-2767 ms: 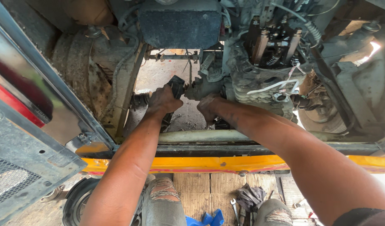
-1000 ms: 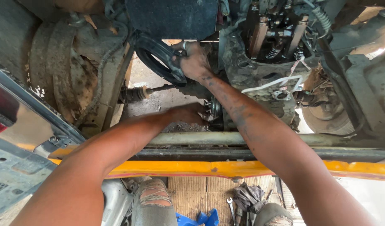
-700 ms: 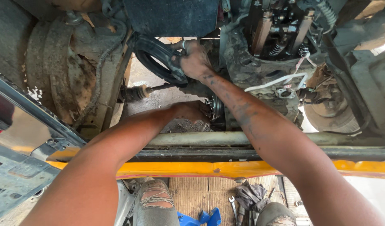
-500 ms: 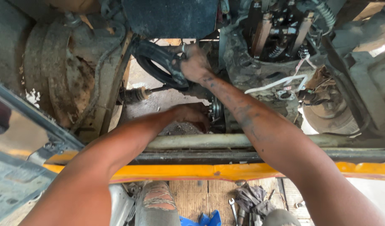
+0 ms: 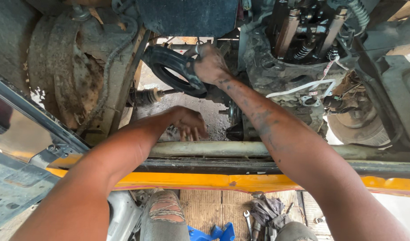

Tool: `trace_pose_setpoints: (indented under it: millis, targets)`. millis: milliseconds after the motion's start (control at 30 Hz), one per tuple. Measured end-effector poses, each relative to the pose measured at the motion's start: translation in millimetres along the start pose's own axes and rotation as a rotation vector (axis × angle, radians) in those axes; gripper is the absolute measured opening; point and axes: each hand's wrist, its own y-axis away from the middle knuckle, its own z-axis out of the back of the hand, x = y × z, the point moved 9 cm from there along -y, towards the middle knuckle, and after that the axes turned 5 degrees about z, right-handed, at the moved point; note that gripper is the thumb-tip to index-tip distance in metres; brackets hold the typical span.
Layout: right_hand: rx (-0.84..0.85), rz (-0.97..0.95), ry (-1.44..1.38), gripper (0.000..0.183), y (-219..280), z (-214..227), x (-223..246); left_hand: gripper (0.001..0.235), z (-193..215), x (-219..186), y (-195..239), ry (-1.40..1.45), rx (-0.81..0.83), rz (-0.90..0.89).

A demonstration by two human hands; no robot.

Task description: The person works under a vehicle on a lift, using a wrench to tighten bolts on the undercarriage. They repeatedly reach for tools and parts on the floor, then return to the vehicle to continue the repair.

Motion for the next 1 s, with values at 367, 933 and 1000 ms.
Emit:
trace_pose_setpoints:
  millis: [367, 933, 1000]
  targets:
    - [0.012, -0.173, -0.351, 0.025, -0.4, -8.7, -15.6, 0.050, 124.2, 61.4, 139.9, 0.305, -0.654, 0.073]
    - [0.602, -0.101, 0.500, 0.035, 43.9, -40.2, -6.3, 0.056, 67.0, 26.0, 87.8, 0.801, -0.599, -0.164]
    - [0.492, 0.018, 0.619, 0.033, 46.0, -22.1, 0.7, 0.059, 62.1, 4.3, 84.1, 0.694, -0.579, -0.106]
